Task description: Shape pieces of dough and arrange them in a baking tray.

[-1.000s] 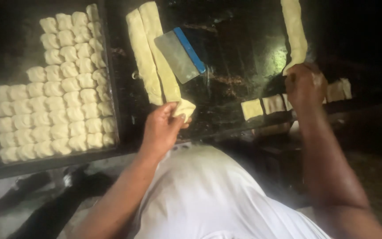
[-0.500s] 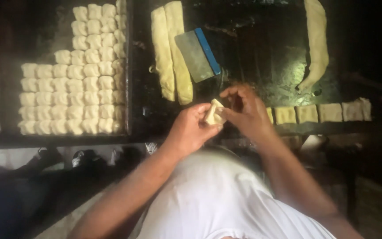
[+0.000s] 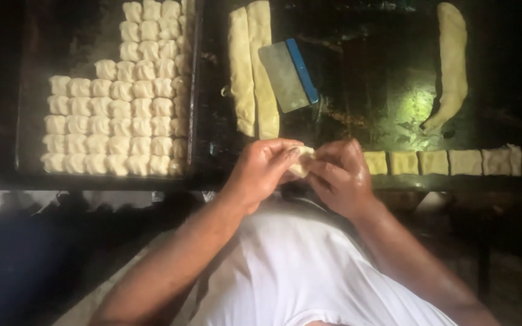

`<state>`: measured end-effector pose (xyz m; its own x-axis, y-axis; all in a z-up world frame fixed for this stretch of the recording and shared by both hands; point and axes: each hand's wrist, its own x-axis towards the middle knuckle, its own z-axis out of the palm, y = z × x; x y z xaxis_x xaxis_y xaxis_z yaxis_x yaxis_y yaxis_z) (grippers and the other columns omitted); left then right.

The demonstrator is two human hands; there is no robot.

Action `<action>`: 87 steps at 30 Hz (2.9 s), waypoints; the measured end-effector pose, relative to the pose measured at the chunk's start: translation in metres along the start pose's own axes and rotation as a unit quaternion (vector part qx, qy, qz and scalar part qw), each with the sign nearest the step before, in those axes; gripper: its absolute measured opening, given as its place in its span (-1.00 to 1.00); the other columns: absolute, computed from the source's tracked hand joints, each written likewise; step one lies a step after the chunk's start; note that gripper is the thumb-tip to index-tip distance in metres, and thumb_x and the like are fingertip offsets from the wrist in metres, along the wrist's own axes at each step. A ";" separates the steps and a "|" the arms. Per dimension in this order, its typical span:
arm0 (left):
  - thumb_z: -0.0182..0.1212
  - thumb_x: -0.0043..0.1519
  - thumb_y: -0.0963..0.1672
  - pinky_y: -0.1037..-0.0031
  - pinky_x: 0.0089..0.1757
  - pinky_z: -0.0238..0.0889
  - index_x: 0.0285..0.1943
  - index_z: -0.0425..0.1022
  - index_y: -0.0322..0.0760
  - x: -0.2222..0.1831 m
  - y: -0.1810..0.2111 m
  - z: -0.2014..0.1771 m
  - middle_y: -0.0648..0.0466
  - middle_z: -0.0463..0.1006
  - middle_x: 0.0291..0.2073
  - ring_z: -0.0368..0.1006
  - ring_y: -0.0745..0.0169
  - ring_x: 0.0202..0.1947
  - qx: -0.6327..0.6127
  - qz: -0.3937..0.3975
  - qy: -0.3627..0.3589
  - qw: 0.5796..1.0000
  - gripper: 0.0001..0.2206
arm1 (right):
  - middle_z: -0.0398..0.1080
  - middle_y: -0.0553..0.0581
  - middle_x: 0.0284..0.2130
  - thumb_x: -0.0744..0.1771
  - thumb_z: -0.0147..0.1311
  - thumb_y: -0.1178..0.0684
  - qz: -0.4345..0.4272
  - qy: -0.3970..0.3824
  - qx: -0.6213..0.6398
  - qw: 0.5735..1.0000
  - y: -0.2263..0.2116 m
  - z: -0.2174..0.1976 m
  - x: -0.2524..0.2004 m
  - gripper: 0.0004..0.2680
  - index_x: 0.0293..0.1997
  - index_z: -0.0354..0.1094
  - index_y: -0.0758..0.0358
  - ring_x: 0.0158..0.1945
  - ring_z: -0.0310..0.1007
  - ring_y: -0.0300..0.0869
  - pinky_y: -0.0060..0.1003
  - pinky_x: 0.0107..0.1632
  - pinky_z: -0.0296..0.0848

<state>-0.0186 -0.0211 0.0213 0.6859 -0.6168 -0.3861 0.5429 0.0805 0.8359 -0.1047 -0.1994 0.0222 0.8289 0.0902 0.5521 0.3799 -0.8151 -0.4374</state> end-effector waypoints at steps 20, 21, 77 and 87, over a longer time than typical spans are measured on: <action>0.30 0.24 -0.22 0.55 -0.21 0.47 0.22 0.30 -0.35 -0.017 0.031 -0.014 0.02 0.64 -0.26 0.58 0.39 -0.26 0.196 0.112 -0.076 0.971 -0.61 | 0.55 0.21 -0.24 0.28 0.20 0.29 0.346 -0.065 0.390 0.851 0.006 -0.004 0.041 -0.89 -0.14 0.47 0.38 -0.19 0.56 -0.08 -0.24 -0.08 0.55; 0.27 0.25 -0.23 0.55 -0.21 0.48 0.24 0.35 -0.39 -0.016 0.030 -0.017 -0.01 0.68 -0.26 0.61 0.36 -0.26 0.246 0.091 -0.073 0.962 -0.63 | 0.54 0.21 -0.23 0.28 0.23 0.28 0.269 -0.047 0.280 0.920 -0.004 -0.004 0.044 -0.88 -0.14 0.48 0.34 -0.19 0.55 -0.06 -0.24 -0.11 0.53; 0.28 0.25 -0.24 0.26 0.01 0.38 0.12 0.51 -0.36 -0.087 0.075 -0.263 -0.12 0.59 -0.02 0.51 -0.05 -0.02 0.351 0.365 0.354 0.786 -0.74 | 0.47 0.05 -0.13 0.31 0.36 0.08 -0.069 0.016 0.010 0.997 -0.067 0.263 0.284 -0.77 0.02 0.42 0.13 0.02 0.41 -0.15 -0.16 0.08 0.41; 0.28 0.25 -0.24 0.17 0.07 0.31 0.02 0.57 -0.35 0.003 0.101 -0.309 -0.11 0.61 -0.06 0.48 -0.18 0.00 0.477 0.403 0.320 0.713 -0.82 | 0.52 0.08 0.06 0.41 0.15 0.13 0.187 -0.148 -0.003 0.971 -0.054 0.149 0.202 -0.81 0.17 0.46 0.11 0.07 0.56 -0.15 -0.23 0.06 0.56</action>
<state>0.1883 0.2274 -0.0158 0.8344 -0.1641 0.5262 -0.5202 -0.5499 0.6534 0.1034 -0.0518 0.0509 0.9906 -0.0519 0.1267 0.0286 -0.8262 -0.5627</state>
